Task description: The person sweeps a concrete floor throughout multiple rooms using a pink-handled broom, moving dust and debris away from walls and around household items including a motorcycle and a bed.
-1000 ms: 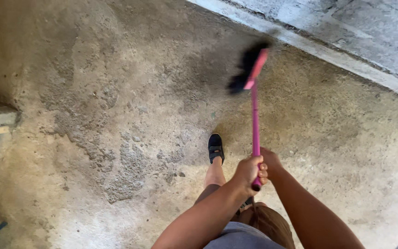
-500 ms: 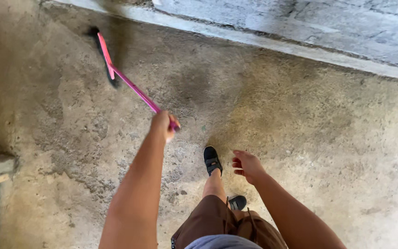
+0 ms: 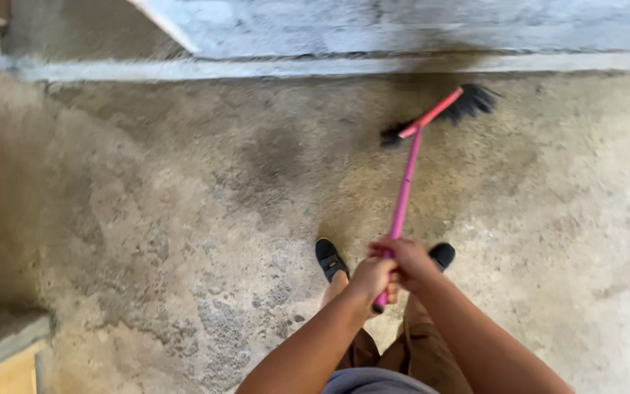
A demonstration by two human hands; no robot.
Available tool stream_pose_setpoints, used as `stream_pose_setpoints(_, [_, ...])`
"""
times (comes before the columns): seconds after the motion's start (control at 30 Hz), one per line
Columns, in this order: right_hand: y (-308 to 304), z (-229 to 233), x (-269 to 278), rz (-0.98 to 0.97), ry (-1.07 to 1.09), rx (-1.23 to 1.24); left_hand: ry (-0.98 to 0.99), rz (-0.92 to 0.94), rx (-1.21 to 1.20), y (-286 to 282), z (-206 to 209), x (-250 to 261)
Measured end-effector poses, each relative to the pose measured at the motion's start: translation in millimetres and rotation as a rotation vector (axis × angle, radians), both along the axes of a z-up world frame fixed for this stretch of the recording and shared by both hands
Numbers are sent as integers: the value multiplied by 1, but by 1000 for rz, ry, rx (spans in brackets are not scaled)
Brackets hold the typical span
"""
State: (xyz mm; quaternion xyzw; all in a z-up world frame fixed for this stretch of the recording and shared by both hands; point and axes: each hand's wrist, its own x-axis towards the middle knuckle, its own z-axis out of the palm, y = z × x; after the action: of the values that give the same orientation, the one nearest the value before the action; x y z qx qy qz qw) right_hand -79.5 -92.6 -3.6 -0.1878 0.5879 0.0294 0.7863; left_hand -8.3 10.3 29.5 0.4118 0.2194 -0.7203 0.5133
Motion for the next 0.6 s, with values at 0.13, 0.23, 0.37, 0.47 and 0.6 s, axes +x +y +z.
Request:
stream_pose_setpoints(0.13, [8,12,-8,270,-72,-65,-261,30,226,16,67,-27])
stream_pose_setpoints(0.23, [-22,-11,-11,251,-140,64,-471,-199,150,16,76,-49])
stream_pose_setpoints(0.37, [-117,-73,-31,312,-235,113,-826,-247,7,-46,25,-60])
stream_pose_setpoints(0.47, [-190,-110,-90,195,-171,112,-923,-198,-10,-129,-8,-81])
stream_pose_setpoints(0.6, [-296,-120,-250,87,74,-210,-689,-278,48,-220,-30,-149])
